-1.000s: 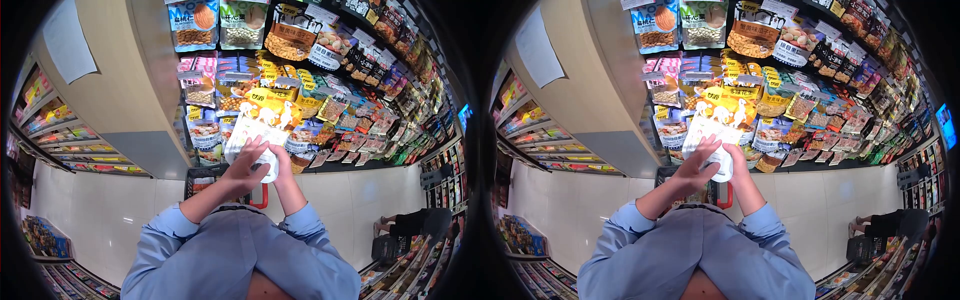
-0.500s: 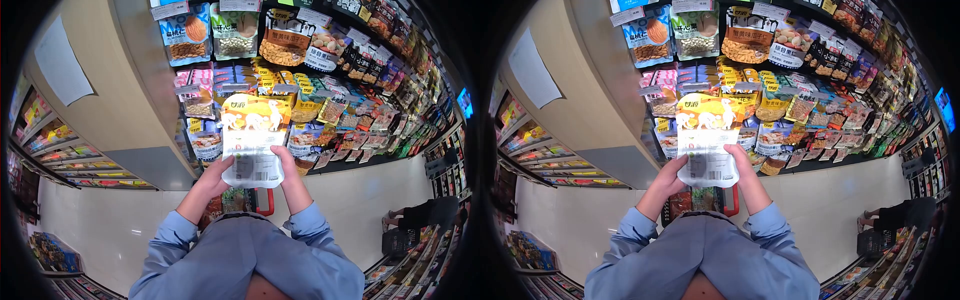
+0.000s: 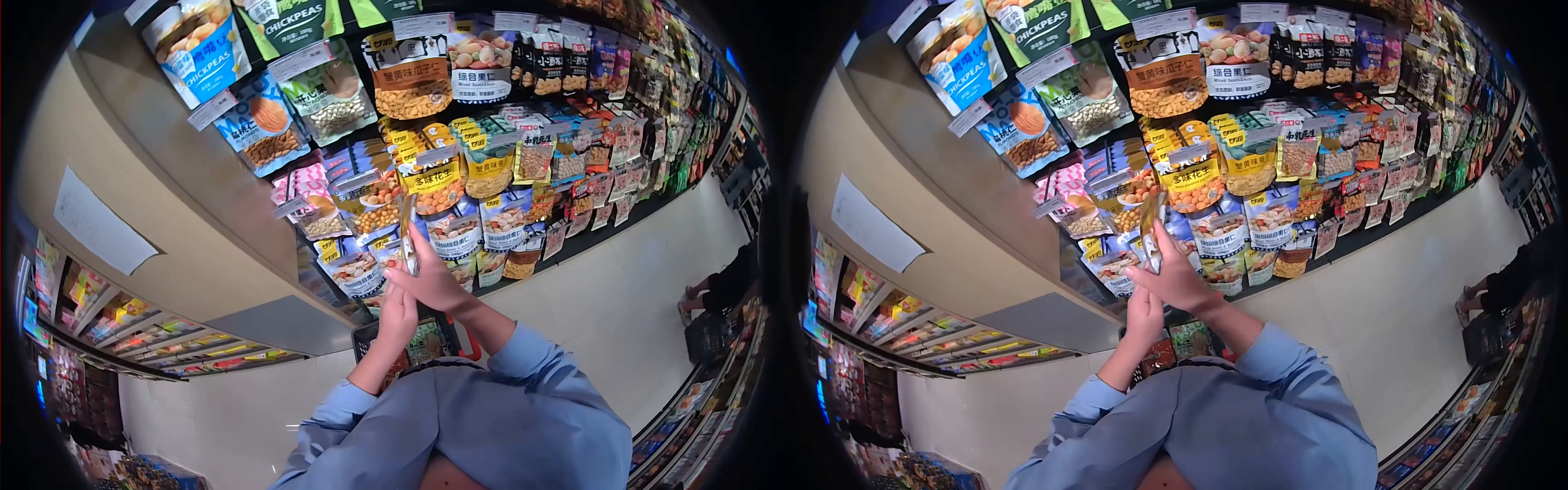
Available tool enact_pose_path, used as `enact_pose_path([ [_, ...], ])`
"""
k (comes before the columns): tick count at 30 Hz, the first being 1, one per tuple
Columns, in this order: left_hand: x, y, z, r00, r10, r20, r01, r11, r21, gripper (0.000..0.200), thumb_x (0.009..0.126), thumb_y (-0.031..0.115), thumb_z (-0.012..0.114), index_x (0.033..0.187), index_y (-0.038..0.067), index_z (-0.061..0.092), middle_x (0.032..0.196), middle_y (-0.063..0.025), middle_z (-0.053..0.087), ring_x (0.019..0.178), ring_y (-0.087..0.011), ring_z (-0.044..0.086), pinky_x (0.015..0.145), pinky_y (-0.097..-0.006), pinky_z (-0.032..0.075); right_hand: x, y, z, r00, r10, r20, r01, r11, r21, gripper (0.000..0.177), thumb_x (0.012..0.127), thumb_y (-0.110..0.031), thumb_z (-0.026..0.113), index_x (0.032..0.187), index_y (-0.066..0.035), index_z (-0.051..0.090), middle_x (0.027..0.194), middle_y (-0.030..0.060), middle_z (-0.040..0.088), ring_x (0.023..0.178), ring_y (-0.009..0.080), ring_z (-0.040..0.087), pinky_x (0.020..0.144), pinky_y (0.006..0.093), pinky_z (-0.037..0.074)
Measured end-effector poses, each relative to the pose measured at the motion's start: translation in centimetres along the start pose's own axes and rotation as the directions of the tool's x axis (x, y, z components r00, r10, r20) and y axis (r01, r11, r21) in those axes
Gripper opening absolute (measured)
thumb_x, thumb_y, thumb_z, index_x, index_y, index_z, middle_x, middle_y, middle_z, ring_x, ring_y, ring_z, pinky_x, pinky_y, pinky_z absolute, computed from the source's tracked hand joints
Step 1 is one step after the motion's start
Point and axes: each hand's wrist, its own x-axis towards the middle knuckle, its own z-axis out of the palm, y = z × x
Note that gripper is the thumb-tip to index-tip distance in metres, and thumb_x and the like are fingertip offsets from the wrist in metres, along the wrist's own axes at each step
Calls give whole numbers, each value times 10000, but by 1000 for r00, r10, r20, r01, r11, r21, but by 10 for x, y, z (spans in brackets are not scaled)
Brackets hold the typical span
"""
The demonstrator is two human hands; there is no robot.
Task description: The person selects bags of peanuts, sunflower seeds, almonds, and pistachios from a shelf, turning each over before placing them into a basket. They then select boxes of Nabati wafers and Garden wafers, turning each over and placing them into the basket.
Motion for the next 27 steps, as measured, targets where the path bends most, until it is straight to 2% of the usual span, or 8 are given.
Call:
enact_pose_path([
  [2, 1, -10, 19, 994, 35, 102, -47, 992, 121, 444, 983, 47, 466, 1402, -97, 434, 1460, -303, 425, 1377, -433, 401, 1145, -414, 312, 1, 12, 7, 992, 38, -121, -15, 983, 182, 638, 941, -245, 641, 1428, 82, 391, 1374, 245, 521, 1278, 281, 508, 1067, 353, 388],
  [3, 3, -14, 32, 991, 130, 6, -128, 969, 211, 515, 966, 95, 505, 1449, -56, 407, 1519, -320, 330, 1409, -485, 321, 1165, -488, 261, 7, 22, 7, 983, 54, -178, -4, 962, 272, 564, 959, -222, 618, 1405, 71, 435, 1325, 231, 573, 1216, 263, 566, 1027, 348, 430],
  [4, 5, -11, 37, 993, 102, 60, -117, 927, 355, 533, 968, 124, 513, 1462, -39, 397, 1531, -319, 306, 1414, -496, 300, 1162, -519, 245, 13, 52, 5, 971, 160, -177, -90, 933, 349, 362, 1009, -171, 533, 1294, 53, 543, 1152, 152, 673, 993, 183, 642, 885, 321, 501],
  [6, 7, -4, 46, 990, 18, 139, -100, 783, 614, 569, 972, 182, 528, 1488, -6, 377, 1553, -317, 258, 1424, -519, 257, 1158, -579, 212, 22, 94, -9, 948, 284, -145, -166, 828, 536, 319, 1031, -180, 508, 1228, 59, 584, 1093, 103, 690, 923, 141, 634, 833, 305, 511],
  [9, 29, -13, 62, 982, -21, 186, -100, 780, 617, 641, 957, 296, 571, 1499, 22, 362, 1577, -308, 203, 1436, -525, 214, 1149, -621, 183, 40, 129, -45, 958, 286, -13, -188, 663, 725, 306, 1031, -198, 531, 1205, 40, 616, 1084, 76, 691, 946, 132, 629, 836, 303, 510],
  [15, 135, -41, 88, 974, 106, 199, -221, 622, 751, 696, 947, 320, 583, 1496, -22, 322, 1575, -273, 240, 1457, -454, 222, 1167, -597, 178, 111, 182, -118, 962, 271, 38, -258, 853, 453, 331, 1020, -232, 561, 1239, 14, 596, 1125, 55, 675, 988, 118, 618, 858, 309, 504],
  [20, 194, -44, 100, 945, 224, 240, -323, 501, 803, 690, 946, 311, 577, 1501, -9, 322, 1575, -240, 268, 1458, -420, 242, 1169, -587, 184, 162, 170, -148, 964, 250, 92, -260, 813, 521, 345, 1018, -253, 561, 1227, 19, 605, 1098, 56, 683, 945, 121, 611, 843, 306, 493],
  [27, 207, -47, 122, 944, 193, 267, -326, 431, 842, 732, 931, 335, 592, 1516, 7, 300, 1577, -213, 275, 1464, -378, 247, 1183, -570, 166, 188, 181, -153, 975, 217, 37, -209, 857, 472, 351, 1010, -271, 572, 1209, 13, 621, 1074, 68, 687, 949, 135, 606, 854, 327, 486],
])
